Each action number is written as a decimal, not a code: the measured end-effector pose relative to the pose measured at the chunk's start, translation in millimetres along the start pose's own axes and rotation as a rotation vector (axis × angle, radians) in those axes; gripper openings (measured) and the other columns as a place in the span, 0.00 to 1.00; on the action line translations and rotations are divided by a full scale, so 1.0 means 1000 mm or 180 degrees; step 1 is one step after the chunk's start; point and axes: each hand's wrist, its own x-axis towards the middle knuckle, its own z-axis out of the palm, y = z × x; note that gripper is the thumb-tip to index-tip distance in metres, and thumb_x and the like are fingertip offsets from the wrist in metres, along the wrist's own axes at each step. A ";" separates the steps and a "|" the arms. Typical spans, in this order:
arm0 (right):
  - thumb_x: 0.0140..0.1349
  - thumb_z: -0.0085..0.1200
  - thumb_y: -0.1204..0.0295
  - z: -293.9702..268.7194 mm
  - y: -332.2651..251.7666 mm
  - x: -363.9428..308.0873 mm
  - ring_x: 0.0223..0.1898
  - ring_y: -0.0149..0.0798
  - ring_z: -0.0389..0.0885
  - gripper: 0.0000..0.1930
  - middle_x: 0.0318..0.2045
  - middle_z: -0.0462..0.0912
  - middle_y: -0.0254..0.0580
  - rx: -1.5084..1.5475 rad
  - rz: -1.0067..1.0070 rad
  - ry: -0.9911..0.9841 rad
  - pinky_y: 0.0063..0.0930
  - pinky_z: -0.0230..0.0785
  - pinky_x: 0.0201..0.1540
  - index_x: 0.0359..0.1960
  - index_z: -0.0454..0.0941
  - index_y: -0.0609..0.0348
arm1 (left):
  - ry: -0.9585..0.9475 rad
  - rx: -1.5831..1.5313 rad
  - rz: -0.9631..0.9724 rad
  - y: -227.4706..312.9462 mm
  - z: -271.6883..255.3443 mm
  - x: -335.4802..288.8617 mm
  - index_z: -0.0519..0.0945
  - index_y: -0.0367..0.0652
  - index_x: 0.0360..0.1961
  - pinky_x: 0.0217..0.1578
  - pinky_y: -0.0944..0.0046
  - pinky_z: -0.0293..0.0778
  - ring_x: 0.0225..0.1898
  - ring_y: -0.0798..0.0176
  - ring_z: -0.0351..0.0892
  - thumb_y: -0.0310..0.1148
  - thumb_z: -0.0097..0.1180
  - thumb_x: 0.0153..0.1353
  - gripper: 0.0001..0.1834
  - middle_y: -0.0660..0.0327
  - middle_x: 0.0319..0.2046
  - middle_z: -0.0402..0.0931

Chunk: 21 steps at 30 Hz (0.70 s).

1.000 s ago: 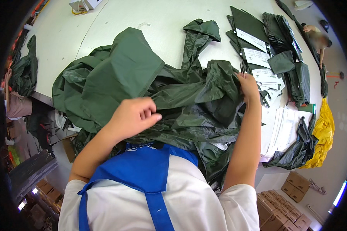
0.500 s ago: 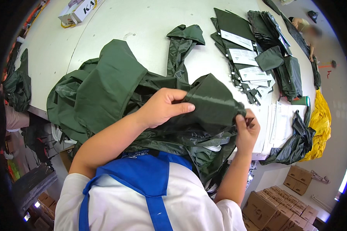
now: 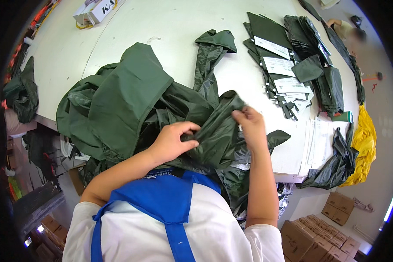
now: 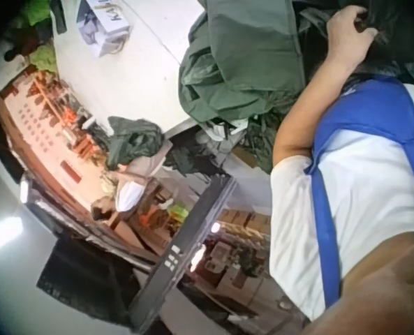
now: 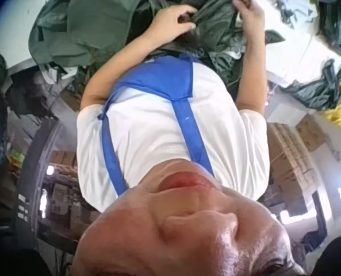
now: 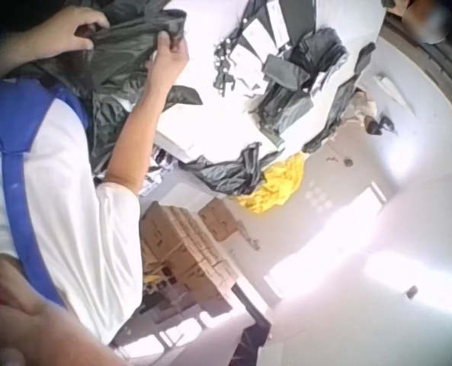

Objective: The person folds a large green jacket on a white table in a factory setting. They smooth the fabric, fold the sleeves and body, and then place a small white tag on the folded item before setting it aside.

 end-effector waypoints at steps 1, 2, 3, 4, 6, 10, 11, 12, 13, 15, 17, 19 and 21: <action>0.57 0.58 0.77 -0.003 -0.002 -0.004 0.25 0.19 0.64 0.06 0.24 0.70 0.24 0.0587 -0.0350 0.0339 0.15 0.54 0.27 0.27 0.73 0.60 | 0.0213 0.0061 0.0104 -0.001 -0.004 0.001 0.78 0.37 0.44 0.43 0.66 0.73 0.39 0.63 0.79 0.26 0.64 0.49 0.18 0.56 0.37 0.79; 0.57 0.57 0.79 -0.009 0.001 -0.007 0.26 0.18 0.64 0.04 0.28 0.73 0.25 0.0937 -0.0699 0.0425 0.12 0.53 0.28 0.33 0.76 0.61 | 0.0301 -0.0274 0.0125 0.002 -0.007 0.002 0.77 0.37 0.44 0.43 0.67 0.72 0.40 0.65 0.78 0.26 0.63 0.50 0.18 0.58 0.38 0.79; 0.57 0.57 0.81 -0.007 -0.007 -0.021 0.27 0.19 0.66 0.06 0.29 0.75 0.27 0.1058 -0.1113 0.0383 0.13 0.57 0.31 0.36 0.77 0.64 | 0.0393 -0.0605 0.0152 0.004 -0.009 0.000 0.76 0.36 0.45 0.44 0.68 0.72 0.41 0.67 0.77 0.26 0.63 0.52 0.18 0.60 0.39 0.78; 0.57 0.56 0.81 -0.009 -0.003 -0.027 0.29 0.21 0.68 0.06 0.31 0.76 0.29 0.1207 -0.1428 0.0404 0.14 0.59 0.34 0.37 0.77 0.64 | 0.0292 -0.0882 0.0136 0.009 -0.013 -0.003 0.76 0.36 0.46 0.44 0.68 0.72 0.41 0.69 0.76 0.25 0.62 0.52 0.18 0.61 0.40 0.78; 0.59 0.54 0.83 -0.009 0.000 -0.039 0.38 0.25 0.74 0.08 0.37 0.79 0.36 0.1412 -0.1883 0.0455 0.17 0.64 0.44 0.40 0.77 0.65 | 0.0041 -0.1468 0.0077 0.022 -0.022 -0.005 0.75 0.35 0.47 0.45 0.70 0.71 0.41 0.71 0.74 0.24 0.60 0.54 0.18 0.62 0.42 0.76; 0.61 0.53 0.82 -0.019 0.029 -0.048 0.38 0.26 0.73 0.10 0.38 0.78 0.37 0.1431 -0.1735 0.0601 0.17 0.64 0.44 0.44 0.74 0.66 | -0.0084 -0.2105 -0.0323 0.023 -0.024 -0.004 0.75 0.38 0.44 0.46 0.73 0.68 0.41 0.74 0.71 0.20 0.57 0.54 0.15 0.64 0.40 0.74; 0.60 0.53 0.81 -0.019 0.027 -0.049 0.37 0.26 0.72 0.11 0.37 0.77 0.35 0.0990 -0.1463 0.0788 0.17 0.64 0.42 0.45 0.73 0.66 | -0.0091 -0.2143 -0.0282 0.020 -0.022 -0.005 0.75 0.38 0.43 0.46 0.73 0.68 0.41 0.74 0.71 0.20 0.57 0.55 0.14 0.65 0.40 0.74; 0.60 0.54 0.81 -0.018 0.021 -0.048 0.36 0.25 0.71 0.11 0.35 0.75 0.34 0.0549 -0.1188 0.0968 0.18 0.63 0.41 0.45 0.73 0.66 | -0.0100 -0.2182 -0.0240 0.018 -0.020 -0.006 0.74 0.39 0.42 0.46 0.73 0.68 0.41 0.74 0.71 0.19 0.57 0.55 0.13 0.65 0.39 0.74; 0.60 0.54 0.80 -0.018 0.014 -0.049 0.34 0.25 0.69 0.11 0.34 0.74 0.33 0.0107 -0.0908 0.1141 0.18 0.63 0.39 0.45 0.72 0.65 | -0.0111 -0.2220 -0.0198 0.016 -0.019 -0.006 0.74 0.39 0.41 0.46 0.73 0.68 0.41 0.74 0.71 0.19 0.57 0.55 0.12 0.66 0.39 0.73; 0.56 0.59 0.75 -0.015 0.002 -0.057 0.29 0.24 0.63 0.15 0.30 0.68 0.31 0.0163 -0.1633 0.1674 0.17 0.60 0.33 0.43 0.70 0.63 | -0.0135 -0.2449 -0.0208 0.021 -0.021 -0.008 0.72 0.40 0.40 0.46 0.72 0.68 0.42 0.74 0.72 0.19 0.55 0.56 0.11 0.66 0.39 0.73; 0.55 0.60 0.74 -0.006 -0.016 -0.074 0.27 0.24 0.63 0.13 0.29 0.70 0.31 -0.0811 -0.2204 0.1445 0.17 0.60 0.30 0.40 0.72 0.62 | -0.0096 -0.2608 -0.0053 0.026 -0.020 -0.007 0.72 0.40 0.40 0.46 0.72 0.68 0.43 0.75 0.72 0.18 0.55 0.57 0.11 0.65 0.40 0.73; 0.50 0.64 0.77 0.014 -0.039 -0.080 0.27 0.30 0.71 0.12 0.32 0.77 0.39 -0.1794 -0.2454 0.0424 0.19 0.63 0.26 0.37 0.80 0.58 | -0.0208 -0.2482 0.0025 0.030 -0.020 -0.006 0.74 0.40 0.44 0.46 0.73 0.68 0.43 0.75 0.72 0.18 0.54 0.57 0.13 0.65 0.42 0.74; 0.45 0.62 0.83 0.044 -0.051 -0.077 0.32 0.36 0.78 0.15 0.34 0.78 0.41 -0.1841 -0.2084 0.0254 0.24 0.72 0.28 0.38 0.80 0.57 | -0.0237 -0.2140 0.0196 0.028 -0.019 -0.004 0.74 0.39 0.47 0.47 0.73 0.68 0.43 0.75 0.72 0.18 0.53 0.58 0.15 0.64 0.44 0.74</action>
